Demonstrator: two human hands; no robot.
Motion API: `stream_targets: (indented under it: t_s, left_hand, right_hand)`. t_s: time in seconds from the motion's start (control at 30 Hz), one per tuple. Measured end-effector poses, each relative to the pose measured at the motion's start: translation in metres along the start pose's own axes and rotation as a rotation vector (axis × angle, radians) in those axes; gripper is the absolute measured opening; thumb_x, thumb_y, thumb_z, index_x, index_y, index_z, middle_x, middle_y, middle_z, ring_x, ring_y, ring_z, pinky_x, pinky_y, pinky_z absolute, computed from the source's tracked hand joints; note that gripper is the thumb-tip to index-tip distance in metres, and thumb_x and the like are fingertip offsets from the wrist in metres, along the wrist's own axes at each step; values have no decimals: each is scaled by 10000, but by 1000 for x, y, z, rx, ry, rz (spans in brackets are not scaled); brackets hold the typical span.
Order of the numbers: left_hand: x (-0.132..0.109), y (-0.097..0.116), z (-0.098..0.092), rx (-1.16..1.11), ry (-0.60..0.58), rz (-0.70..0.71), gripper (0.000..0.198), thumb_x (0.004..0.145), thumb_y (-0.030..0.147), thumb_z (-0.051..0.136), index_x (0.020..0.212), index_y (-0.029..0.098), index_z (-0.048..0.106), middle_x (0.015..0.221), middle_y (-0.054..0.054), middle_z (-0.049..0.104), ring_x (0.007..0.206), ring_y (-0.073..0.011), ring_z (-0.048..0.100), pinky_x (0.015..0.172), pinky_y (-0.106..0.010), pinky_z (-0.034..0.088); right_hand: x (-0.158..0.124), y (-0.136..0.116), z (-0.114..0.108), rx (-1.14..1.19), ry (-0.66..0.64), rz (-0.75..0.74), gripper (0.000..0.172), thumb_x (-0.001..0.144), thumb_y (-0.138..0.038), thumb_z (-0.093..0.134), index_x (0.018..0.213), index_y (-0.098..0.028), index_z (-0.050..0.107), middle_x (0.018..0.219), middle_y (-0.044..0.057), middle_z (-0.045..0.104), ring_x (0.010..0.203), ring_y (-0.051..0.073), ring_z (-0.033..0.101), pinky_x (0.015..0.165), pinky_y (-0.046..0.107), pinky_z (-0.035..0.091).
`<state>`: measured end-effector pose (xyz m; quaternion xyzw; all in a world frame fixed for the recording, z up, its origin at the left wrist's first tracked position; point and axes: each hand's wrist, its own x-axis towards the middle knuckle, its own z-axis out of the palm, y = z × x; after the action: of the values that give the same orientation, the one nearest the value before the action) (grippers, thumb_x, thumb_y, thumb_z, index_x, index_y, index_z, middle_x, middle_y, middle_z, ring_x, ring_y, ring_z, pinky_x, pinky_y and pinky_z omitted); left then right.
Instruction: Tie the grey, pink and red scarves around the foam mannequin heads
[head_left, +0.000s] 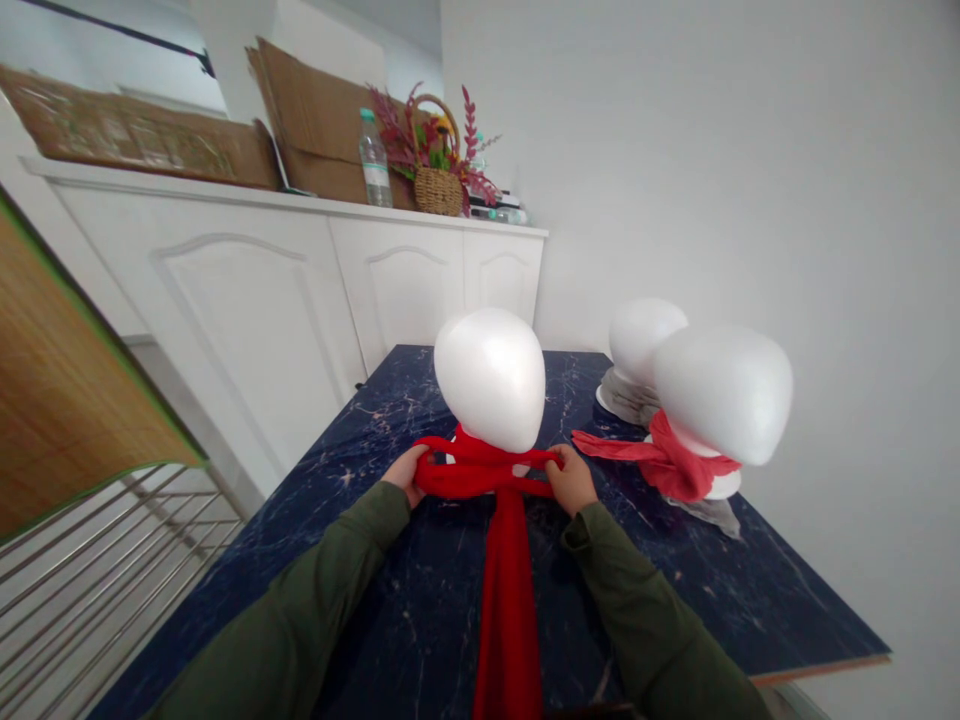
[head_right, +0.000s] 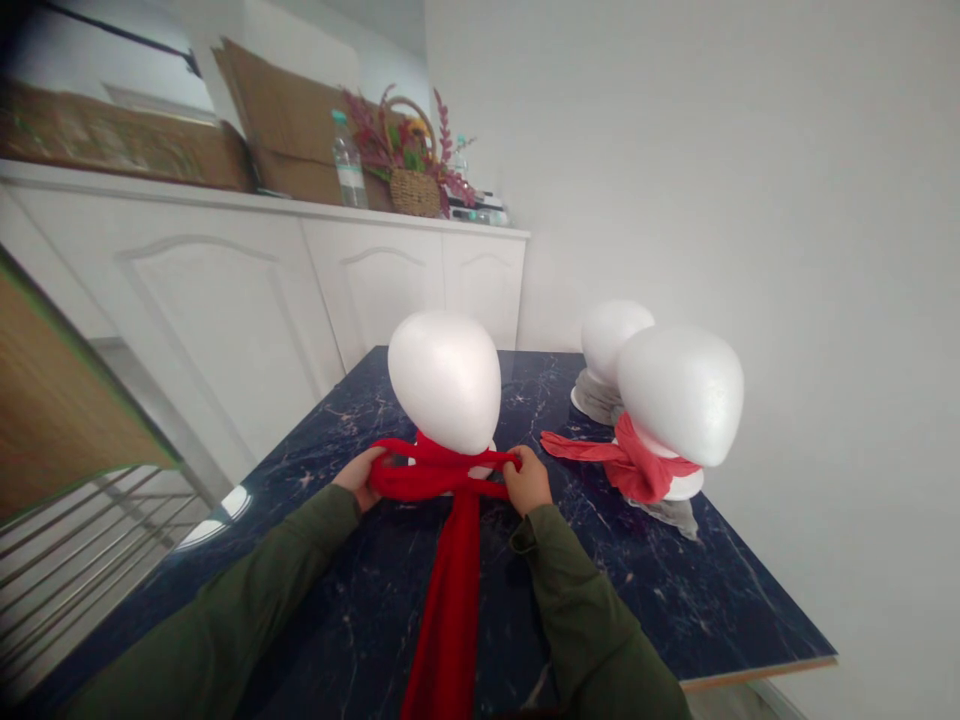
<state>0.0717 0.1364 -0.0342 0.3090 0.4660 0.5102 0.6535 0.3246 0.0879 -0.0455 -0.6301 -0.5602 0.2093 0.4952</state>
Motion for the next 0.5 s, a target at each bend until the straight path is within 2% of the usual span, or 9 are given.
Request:
stream_targets:
  t_s: [0.07,0.13,0.2,0.3,0.37,0.5]
  left_hand:
    - [2,9,-8,97,12,48,63,644,187,535,594,152,519,351,65,363,304,-74,344,345,-195,322]
    - [5,18,-18,185,35,119,101,544,153,623,611,154,547,366,77,374,326,-64,326,364,-187,305]
    - [7,25,-27,407,83,286,223,445,134,677,645,165,582,452,62,467,415,-83,402,445,-194,351]
    - [9,25,-33,837,136,559,257,440,198,670,690,187,615,602,23,556,588,-145,499,612,-235,397]
    - [9,20,-32,934,118,602,268,460,209,642,727,194,626,650,7,580,646,-174,527,670,-259,400]
    - [8,11,-28,890,31,575,305,439,133,599,732,208,635,701,5,613,700,-189,547,720,-264,404]
  right_hand:
    - [3,2,-7,-115,17,-42,166,665,-216,404,759,-181,536,665,-4,557,615,141,498,612,266,371]
    - [8,5,-14,-175,31,-72,174,673,-210,400,780,-180,534,688,3,562,633,146,508,632,271,373]
    - [14,10,-16,-199,17,-119,184,674,-201,399,796,-179,535,706,9,564,661,152,517,653,276,374]
    - [21,17,-11,-183,-62,-172,189,691,-207,384,795,-178,540,705,14,564,675,157,522,647,278,376]
    - [23,20,-5,-147,-97,-174,192,705,-224,376,785,-177,544,698,14,566,669,157,522,638,279,379]
    - [24,24,-4,-23,-113,-109,195,704,-279,408,766,-173,560,692,9,577,658,155,520,637,283,388]
